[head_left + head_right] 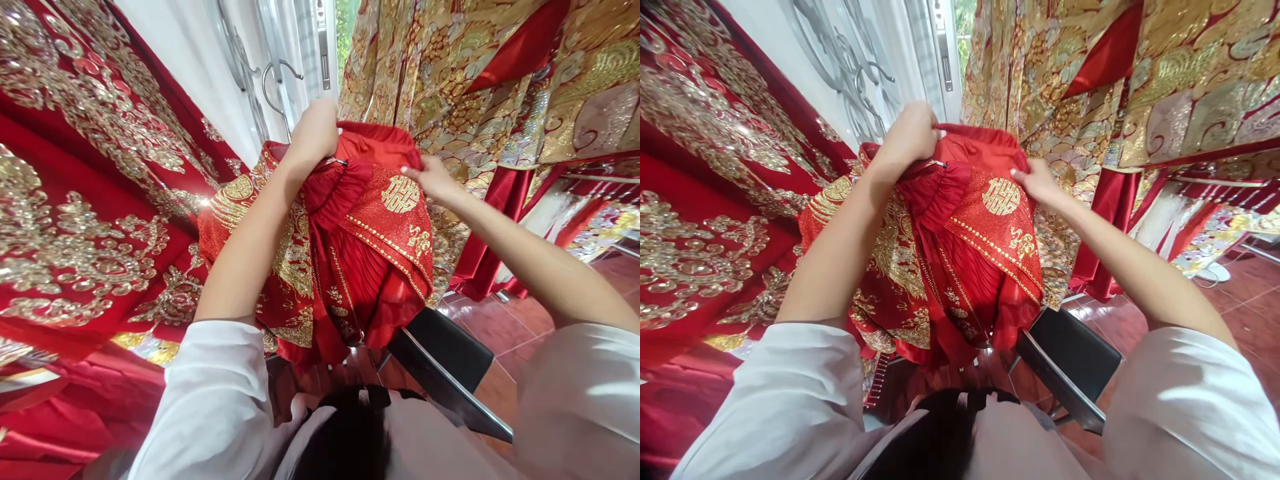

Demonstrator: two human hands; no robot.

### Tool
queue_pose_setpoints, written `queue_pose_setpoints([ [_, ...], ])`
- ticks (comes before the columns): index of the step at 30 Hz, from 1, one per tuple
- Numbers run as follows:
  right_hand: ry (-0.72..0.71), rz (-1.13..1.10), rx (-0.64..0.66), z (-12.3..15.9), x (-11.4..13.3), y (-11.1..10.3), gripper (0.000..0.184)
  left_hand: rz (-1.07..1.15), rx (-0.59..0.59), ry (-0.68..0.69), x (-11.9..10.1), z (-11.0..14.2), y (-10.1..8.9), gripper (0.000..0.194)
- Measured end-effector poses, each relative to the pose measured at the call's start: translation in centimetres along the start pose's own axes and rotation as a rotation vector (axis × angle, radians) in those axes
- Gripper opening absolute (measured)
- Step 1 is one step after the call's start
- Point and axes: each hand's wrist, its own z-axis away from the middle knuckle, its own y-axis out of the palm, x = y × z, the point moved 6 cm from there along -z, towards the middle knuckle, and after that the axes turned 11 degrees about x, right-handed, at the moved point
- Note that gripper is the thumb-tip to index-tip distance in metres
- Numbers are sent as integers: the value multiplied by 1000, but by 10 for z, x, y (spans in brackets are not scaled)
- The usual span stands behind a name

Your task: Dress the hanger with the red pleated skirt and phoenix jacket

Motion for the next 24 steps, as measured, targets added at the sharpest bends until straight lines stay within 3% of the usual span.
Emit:
queue_pose_setpoints([
  [2, 7, 168, -117, 5, 21, -38, 12, 17, -24, 3, 1, -3, 0, 32],
  [4, -146, 349, -262, 17, 56, -67, 13, 27, -42, 32, 2, -6, 0, 33],
  [7, -245, 582, -356, 33, 86, -78, 35, 49, -144, 52, 3, -2, -3, 32],
  [10, -126, 648, -294, 29, 70, -68, 36, 82, -371, 219, -13, 27, -7, 40],
  [11, -106, 621, -275, 25, 59, -64, 32, 76, -394, 298, -24, 40, -3, 42],
  [12, -100, 583, -272, 22, 48, -62, 26, 61, -371, 358, -35, 52, 5, 43],
  [16, -49, 500, -259, 14, 3, -58, 16, -4, -42, 411, -69, 80, 58, 50],
  [20, -35, 479, -202, 15, -10, -59, 14, 24, -42, 434, -69, 65, 90, 57],
  [24, -45, 395, -124, 29, 33, -70, 24, 76, -81, 417, -53, 29, 110, 58],
])
